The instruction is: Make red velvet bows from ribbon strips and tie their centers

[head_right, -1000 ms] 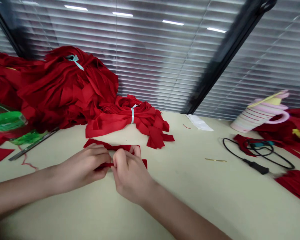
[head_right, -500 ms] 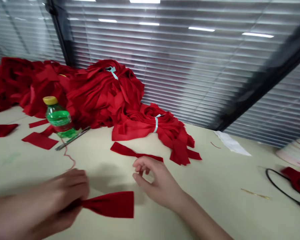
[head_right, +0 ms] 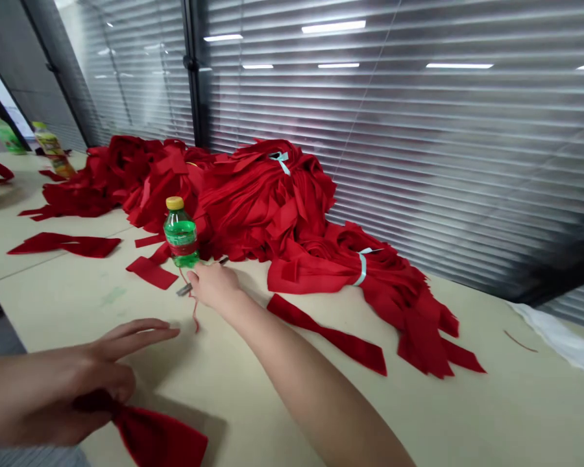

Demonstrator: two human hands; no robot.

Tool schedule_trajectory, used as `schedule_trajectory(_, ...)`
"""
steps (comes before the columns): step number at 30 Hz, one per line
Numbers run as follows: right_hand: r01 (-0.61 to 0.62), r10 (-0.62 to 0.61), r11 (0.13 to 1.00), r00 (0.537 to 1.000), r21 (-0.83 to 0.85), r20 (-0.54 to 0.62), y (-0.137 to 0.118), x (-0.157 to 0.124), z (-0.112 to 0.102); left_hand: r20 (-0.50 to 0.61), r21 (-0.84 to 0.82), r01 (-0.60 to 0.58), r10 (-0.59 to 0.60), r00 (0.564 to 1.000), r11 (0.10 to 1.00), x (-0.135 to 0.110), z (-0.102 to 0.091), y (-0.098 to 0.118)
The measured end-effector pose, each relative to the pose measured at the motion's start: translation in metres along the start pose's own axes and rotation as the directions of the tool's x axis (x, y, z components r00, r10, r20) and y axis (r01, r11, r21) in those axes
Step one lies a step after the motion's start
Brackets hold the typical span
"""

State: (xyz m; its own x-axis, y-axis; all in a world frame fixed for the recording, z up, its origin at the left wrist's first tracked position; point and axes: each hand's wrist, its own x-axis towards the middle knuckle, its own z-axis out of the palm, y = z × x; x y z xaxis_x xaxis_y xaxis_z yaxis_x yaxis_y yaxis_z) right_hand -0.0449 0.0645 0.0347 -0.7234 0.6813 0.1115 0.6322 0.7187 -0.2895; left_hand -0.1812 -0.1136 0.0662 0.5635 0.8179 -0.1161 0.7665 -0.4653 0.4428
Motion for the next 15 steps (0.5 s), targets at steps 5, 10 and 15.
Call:
schedule_trajectory(5,-0.085,0.083,0.996,0.996,-0.036,-0.034,0.018,-0.025,-0.001,0.124,-0.080,-0.005,0.015,0.992,0.997,0.025,-0.021,-0.020)
schedule_trajectory(10,-0.143,0.143,0.990,0.990,0.004,-0.015,0.045,-0.054,-0.011,0.097,-0.062,-0.053,0.059,0.994,0.997,0.050,-0.019,-0.036)
schedule_trajectory(15,-0.167,0.172,0.983,0.983,0.075,-0.067,0.056,-0.067,-0.022,0.055,-0.038,-0.120,0.122,0.991,0.992,0.067,-0.019,-0.032)
